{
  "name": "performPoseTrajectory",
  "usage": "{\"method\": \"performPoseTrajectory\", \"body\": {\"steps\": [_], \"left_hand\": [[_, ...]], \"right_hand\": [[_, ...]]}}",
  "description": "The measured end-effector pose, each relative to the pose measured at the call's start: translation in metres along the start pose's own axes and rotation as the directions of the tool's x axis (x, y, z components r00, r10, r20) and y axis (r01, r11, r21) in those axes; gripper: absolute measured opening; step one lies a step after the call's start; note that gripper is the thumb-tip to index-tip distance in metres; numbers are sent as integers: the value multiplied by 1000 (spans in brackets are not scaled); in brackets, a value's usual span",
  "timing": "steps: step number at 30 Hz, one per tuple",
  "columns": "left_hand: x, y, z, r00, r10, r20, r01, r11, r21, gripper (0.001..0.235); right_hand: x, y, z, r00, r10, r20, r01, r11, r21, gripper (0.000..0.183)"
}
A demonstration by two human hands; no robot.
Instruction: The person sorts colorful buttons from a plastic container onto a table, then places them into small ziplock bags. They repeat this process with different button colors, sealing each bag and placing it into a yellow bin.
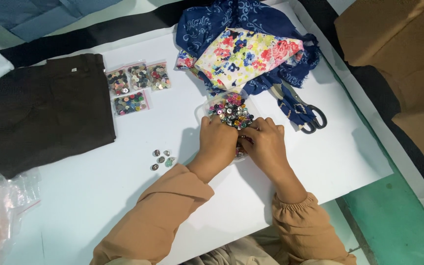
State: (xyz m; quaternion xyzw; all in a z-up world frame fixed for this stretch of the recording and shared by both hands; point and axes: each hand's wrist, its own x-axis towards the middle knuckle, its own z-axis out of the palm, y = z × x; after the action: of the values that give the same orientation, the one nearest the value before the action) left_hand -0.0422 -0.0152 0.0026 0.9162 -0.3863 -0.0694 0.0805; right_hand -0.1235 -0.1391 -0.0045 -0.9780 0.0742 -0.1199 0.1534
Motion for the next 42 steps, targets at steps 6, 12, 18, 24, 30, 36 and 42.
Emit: {"method": "performPoseTrajectory", "body": {"steps": [6,12,18,24,30,36,42], "left_hand": [[-3,-13,-6,1000,3,26,2,981,-193,13],[-9,-32,-12,995,21,-98,-62,895,-442,9],[-20,-37,-2,961,-11,-275,-155,803,-575,19],[-30,-36,-5,950,-23,-313,-170,801,-573,19],[-29,-37,10,863,-43,-504,-272,801,-534,14],[-47,-54,7,777,-115,-619,-336,755,-562,23],[-98,-93,-20,690,-185,-700,-297,809,-507,17]], "right_hand": [[0,2,4,1000,-14,-13,14,999,34,19],[0,7,9,1000,-1,-7,2,999,48,15],[1,1,3,998,27,-64,-18,991,133,10],[0,2,5,997,44,-69,-32,985,172,9],[1,-2,-1,993,56,-105,-32,975,222,5],[-1,4,6,983,56,-175,-7,963,270,6],[1,2,11,941,26,-336,93,938,333,6]]}}
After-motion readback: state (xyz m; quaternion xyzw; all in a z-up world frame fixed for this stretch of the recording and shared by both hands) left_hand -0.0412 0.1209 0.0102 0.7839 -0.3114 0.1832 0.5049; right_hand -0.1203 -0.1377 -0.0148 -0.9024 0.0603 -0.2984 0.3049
